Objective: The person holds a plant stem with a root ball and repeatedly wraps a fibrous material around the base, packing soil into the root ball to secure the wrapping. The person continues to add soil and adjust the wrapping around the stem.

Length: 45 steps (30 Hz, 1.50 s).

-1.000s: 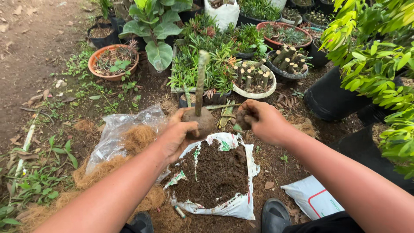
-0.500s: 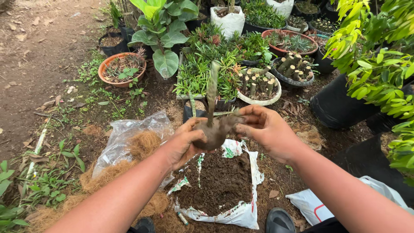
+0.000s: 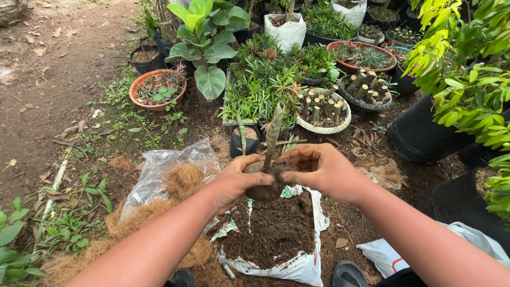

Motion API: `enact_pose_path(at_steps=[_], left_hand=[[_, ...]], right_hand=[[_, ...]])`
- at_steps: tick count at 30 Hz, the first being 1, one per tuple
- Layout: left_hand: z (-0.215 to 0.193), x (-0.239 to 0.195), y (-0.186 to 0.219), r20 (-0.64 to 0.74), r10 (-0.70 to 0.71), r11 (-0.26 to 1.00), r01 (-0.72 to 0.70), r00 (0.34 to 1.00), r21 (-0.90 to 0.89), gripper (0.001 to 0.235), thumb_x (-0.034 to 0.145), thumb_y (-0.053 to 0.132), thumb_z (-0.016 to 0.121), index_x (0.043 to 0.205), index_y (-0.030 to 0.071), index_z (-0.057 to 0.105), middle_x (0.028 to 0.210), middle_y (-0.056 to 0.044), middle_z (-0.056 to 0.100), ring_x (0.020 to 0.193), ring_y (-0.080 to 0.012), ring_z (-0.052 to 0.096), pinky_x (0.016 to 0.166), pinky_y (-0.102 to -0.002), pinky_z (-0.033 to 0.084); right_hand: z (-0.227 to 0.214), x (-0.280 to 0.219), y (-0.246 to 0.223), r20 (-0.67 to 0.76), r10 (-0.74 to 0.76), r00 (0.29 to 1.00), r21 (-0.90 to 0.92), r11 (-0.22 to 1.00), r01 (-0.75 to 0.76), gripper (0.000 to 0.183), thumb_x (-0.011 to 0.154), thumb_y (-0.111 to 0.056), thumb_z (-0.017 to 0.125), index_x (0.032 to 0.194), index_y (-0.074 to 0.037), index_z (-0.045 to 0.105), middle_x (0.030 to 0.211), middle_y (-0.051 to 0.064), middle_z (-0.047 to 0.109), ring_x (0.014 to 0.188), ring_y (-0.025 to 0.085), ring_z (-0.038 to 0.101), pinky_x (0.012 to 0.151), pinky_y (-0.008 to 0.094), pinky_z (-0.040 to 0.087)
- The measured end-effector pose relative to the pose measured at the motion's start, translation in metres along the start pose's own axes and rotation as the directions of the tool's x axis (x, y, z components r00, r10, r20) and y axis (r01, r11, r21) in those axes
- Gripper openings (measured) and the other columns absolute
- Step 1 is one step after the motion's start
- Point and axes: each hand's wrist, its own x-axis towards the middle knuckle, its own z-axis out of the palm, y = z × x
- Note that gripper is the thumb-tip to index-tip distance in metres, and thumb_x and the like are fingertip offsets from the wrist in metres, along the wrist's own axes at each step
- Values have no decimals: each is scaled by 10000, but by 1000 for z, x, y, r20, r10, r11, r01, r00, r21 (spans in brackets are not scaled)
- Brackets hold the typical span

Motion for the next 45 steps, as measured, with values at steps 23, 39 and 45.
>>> enact_pose_path(at_steps=[23, 39, 45], left_hand=[[9, -17, 3, 37, 111, 975, -116, 993, 188, 794, 677, 223, 755, 1392, -45, 538, 1279, -131, 544, 1150, -234, 632, 999, -370, 518], [3, -28, 16, 285, 30, 1000, -26, 958, -16, 733, 620, 223, 669, 1313, 21, 545, 1149, -120, 638, 1083, -249, 668, 943, -380, 579], [-8, -36, 20, 245, -80, 994, 96, 966, -52, 610, 642, 259, 644, 1208, 53, 547, 1083, -183, 640, 910, -335, 673, 640, -474, 600]], right_hand=[[5, 0, 5, 106, -10, 994, 229, 973, -15, 348, 770, -66, 706, 1105, 13, 655, 961, 67, 686, 833, 135, 641, 754, 287, 543], [-13, 6, 27, 270, -41, 962, 652, 743, -151, 208, 840, -249, 573, 966, -83, 585, 743, -1, 523, 660, 156, 478, 599, 326, 464], [-19, 10, 44, 10, 272, 962, 472, 847, -244, 184, 815, -233, 474, 878, -118, 603, 739, 10, 576, 645, 144, 534, 589, 313, 486]])
